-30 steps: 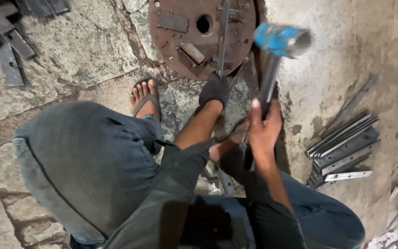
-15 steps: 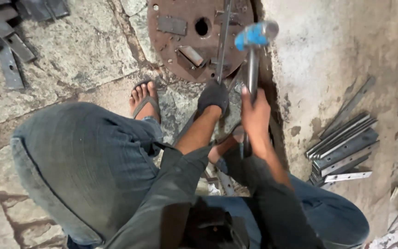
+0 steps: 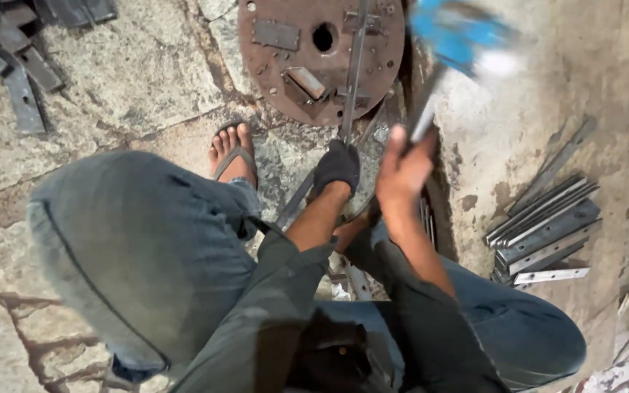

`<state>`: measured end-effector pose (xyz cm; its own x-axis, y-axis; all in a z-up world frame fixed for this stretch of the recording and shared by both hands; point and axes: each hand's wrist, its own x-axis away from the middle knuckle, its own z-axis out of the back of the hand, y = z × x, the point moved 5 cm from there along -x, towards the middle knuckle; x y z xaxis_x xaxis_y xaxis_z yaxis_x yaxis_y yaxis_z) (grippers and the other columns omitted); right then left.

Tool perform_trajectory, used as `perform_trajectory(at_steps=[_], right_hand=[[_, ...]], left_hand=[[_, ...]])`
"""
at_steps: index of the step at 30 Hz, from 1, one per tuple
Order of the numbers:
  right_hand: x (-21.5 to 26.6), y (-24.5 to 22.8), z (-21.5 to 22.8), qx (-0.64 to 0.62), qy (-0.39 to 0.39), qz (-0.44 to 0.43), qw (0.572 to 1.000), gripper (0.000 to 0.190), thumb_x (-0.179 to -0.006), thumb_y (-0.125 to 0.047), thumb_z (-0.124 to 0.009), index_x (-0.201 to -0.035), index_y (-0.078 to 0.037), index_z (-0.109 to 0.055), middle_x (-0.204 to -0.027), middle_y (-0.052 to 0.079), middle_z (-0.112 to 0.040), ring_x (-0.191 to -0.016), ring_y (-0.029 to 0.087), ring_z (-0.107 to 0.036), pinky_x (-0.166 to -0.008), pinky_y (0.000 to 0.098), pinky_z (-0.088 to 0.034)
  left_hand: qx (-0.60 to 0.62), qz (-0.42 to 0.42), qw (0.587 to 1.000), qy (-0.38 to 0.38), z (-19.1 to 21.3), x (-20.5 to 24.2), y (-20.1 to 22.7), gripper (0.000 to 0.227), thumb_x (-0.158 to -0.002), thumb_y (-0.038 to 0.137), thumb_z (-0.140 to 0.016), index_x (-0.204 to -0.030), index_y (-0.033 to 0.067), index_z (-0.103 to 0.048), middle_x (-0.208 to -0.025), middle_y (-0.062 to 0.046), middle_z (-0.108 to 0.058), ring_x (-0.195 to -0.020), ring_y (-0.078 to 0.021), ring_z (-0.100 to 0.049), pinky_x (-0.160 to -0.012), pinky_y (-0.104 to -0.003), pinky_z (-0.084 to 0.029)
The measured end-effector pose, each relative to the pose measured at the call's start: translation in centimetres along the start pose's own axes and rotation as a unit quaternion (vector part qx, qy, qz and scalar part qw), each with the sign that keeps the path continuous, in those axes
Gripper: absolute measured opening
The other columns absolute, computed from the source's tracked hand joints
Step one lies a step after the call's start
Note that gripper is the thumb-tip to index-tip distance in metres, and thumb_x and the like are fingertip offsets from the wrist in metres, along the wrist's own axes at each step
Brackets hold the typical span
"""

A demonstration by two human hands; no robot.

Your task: The recorder uses a hammer to straighten and align metal strips against a metal circular base.

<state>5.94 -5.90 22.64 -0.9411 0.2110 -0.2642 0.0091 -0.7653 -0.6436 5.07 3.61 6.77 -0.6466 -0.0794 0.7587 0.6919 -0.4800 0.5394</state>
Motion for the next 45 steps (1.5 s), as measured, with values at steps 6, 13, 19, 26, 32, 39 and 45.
perform_trajectory(at_steps=[6,13,19,26,32,39,45], right_hand=[[1.0,1.2,-1.0,0.051,-0.118,-0.144,0.981,0.041,-0.112,-0.041,-0.06,-0.111,0.001,-0.061,-0.073,0.014,-0.063,-0.057,0.017,-0.061,-0.053,0.0371,-0.048],[0.9,-4.9,3.7,-0.117,-0.056,-0.194,0.972,0.028,-0.11,-0.032,-0.056,-0.109,-0.004,-0.057,-0.066,-0.001,-0.053,-0.049,0.005,-0.052,-0.042,0.0256,-0.044],[-2.3,-7.0,6.7,-0.249,0.031,0.022,0.968,0.029,-0.115,-0.029,-0.044,-0.114,-0.003,-0.056,-0.07,0.001,-0.057,-0.047,0.006,-0.054,-0.044,0.026,-0.046],[-2.3,-3.4,1.8,-0.171,0.058,-0.065,0.981,0.032,-0.111,-0.032,-0.052,-0.111,0.0,-0.056,-0.072,0.007,-0.058,-0.052,0.015,-0.057,-0.046,0.0325,-0.047],[-1.4,-0.4,-2.3,0.069,-0.156,-0.127,0.977,0.039,-0.109,-0.039,-0.058,-0.106,0.0,-0.055,-0.075,0.011,-0.064,-0.063,0.023,-0.065,-0.056,0.0427,-0.051],[-1.4,-6.0,2.5,-0.183,-0.096,-0.216,0.954,0.027,-0.108,-0.031,-0.061,-0.107,-0.005,-0.051,-0.066,-0.002,-0.051,-0.05,0.008,-0.05,-0.043,0.0266,-0.04],[-3.1,-6.9,3.9,-0.221,-0.011,-0.081,0.972,0.036,-0.112,-0.033,-0.058,-0.123,-0.001,-0.047,-0.072,-0.002,-0.055,-0.053,0.007,-0.054,-0.048,0.0269,-0.045]], left_hand=[[-0.01,-0.004,0.999,-0.045,0.7,0.5,0.6,0.05,-0.101,0.05,-0.045,-0.122,0.0055,-0.056,-0.119,-0.028,-0.068,-0.113,-0.0473,-0.065,-0.097,-0.057,-0.049],[0.001,0.058,0.998,-0.039,-0.9,2.3,-2.1,0.046,-0.1,0.049,-0.044,-0.125,0.0122,-0.056,-0.119,-0.027,-0.068,-0.114,-0.0475,-0.065,-0.097,-0.058,-0.049],[0.025,0.033,0.999,-0.009,-1.6,0.1,-1.0,0.045,-0.101,0.048,-0.043,-0.122,0.0116,-0.057,-0.115,-0.023,-0.072,-0.109,-0.0445,-0.067,-0.093,-0.057,-0.051],[0.05,0.033,0.998,-0.01,-2.0,-1.8,0.1,0.043,-0.098,0.046,-0.045,-0.118,0.0107,-0.06,-0.112,-0.024,-0.072,-0.106,-0.0451,-0.068,-0.092,-0.057,-0.052],[0.007,-0.048,0.999,-0.007,-1.3,-3.2,1.8,0.048,-0.102,0.048,-0.044,-0.117,0.0059,-0.062,-0.11,-0.027,-0.071,-0.105,-0.0449,-0.069,-0.089,-0.056,-0.054],[-0.021,-0.052,0.998,0.013,-1.1,-3.9,3.4,0.047,-0.1,0.044,-0.044,-0.12,0.007,-0.065,-0.11,-0.025,-0.074,-0.106,-0.0433,-0.071,-0.091,-0.055,-0.055],[0.009,-0.003,1.0,0.027,-2.4,-5.6,2.5,0.053,-0.102,0.051,-0.039,-0.121,0.0075,-0.064,-0.111,-0.024,-0.072,-0.106,-0.0444,-0.069,-0.089,-0.057,-0.054]])
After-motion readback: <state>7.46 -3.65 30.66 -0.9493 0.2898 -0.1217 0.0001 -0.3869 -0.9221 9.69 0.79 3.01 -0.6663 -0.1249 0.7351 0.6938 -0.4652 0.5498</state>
